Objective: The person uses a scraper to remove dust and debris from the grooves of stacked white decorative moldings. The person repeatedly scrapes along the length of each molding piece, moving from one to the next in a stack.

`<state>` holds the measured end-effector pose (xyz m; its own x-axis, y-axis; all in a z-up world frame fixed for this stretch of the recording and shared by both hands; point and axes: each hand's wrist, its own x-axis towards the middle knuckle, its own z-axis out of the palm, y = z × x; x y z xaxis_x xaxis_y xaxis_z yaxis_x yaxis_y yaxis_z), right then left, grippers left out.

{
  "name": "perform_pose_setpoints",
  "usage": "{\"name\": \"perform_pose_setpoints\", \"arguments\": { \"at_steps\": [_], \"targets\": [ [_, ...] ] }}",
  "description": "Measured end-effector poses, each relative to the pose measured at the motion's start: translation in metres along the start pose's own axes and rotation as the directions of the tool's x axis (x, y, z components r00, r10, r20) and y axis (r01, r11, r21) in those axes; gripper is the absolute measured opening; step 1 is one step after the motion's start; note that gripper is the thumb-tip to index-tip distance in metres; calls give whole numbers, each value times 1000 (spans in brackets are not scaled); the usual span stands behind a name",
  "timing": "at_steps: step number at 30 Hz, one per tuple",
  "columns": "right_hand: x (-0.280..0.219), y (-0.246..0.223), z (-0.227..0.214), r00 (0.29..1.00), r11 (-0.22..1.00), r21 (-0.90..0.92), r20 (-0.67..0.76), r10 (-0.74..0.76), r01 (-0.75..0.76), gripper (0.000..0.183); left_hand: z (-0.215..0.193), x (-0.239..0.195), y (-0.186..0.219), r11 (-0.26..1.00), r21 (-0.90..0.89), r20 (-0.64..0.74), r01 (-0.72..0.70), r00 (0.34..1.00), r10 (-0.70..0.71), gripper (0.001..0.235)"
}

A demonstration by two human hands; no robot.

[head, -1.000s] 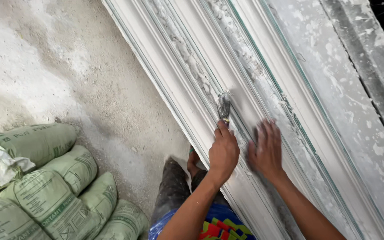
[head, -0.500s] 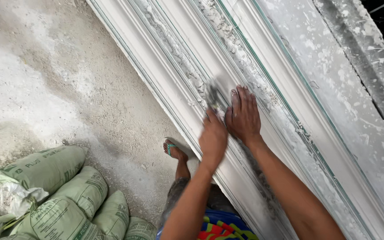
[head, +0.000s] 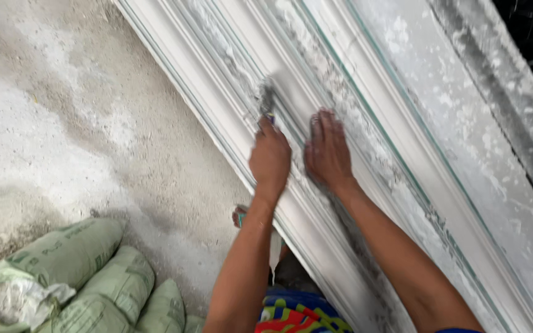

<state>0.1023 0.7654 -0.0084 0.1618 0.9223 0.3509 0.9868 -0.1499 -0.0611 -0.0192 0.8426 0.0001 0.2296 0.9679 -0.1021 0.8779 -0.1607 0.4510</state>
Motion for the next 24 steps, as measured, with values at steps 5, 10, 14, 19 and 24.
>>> {"name": "perform_pose_setpoints", "arguments": {
  "at_steps": [5, 10, 14, 19, 24],
  "targets": [
    [39, -15, 14, 1000, 997, -74, 3, -3, 3, 59, -36, -3, 6, 993, -103, 150, 54, 988, -38, 55],
    [45, -18, -5, 1000, 996, -90, -22, 14, -16, 57, -53, -11, 8, 999, -27, 298, -25, 954, 32, 54],
    [47, -18, -8, 999, 998, -39, 6, 45, -45, 54, -51, 115, -19, 992, -116, 170, 54, 985, -34, 51],
    [46, -23, -11, 999, 994, -94, -8, 48, -48, 54, -76, 119, -24, 982, -178, 190, 69, 981, -34, 53],
    [53, -24, -12, 999, 989, -143, 7, 33, -32, 54, -89, 96, -21, 998, 13, 307, -60, 950, 53, 57]
  ]
}}
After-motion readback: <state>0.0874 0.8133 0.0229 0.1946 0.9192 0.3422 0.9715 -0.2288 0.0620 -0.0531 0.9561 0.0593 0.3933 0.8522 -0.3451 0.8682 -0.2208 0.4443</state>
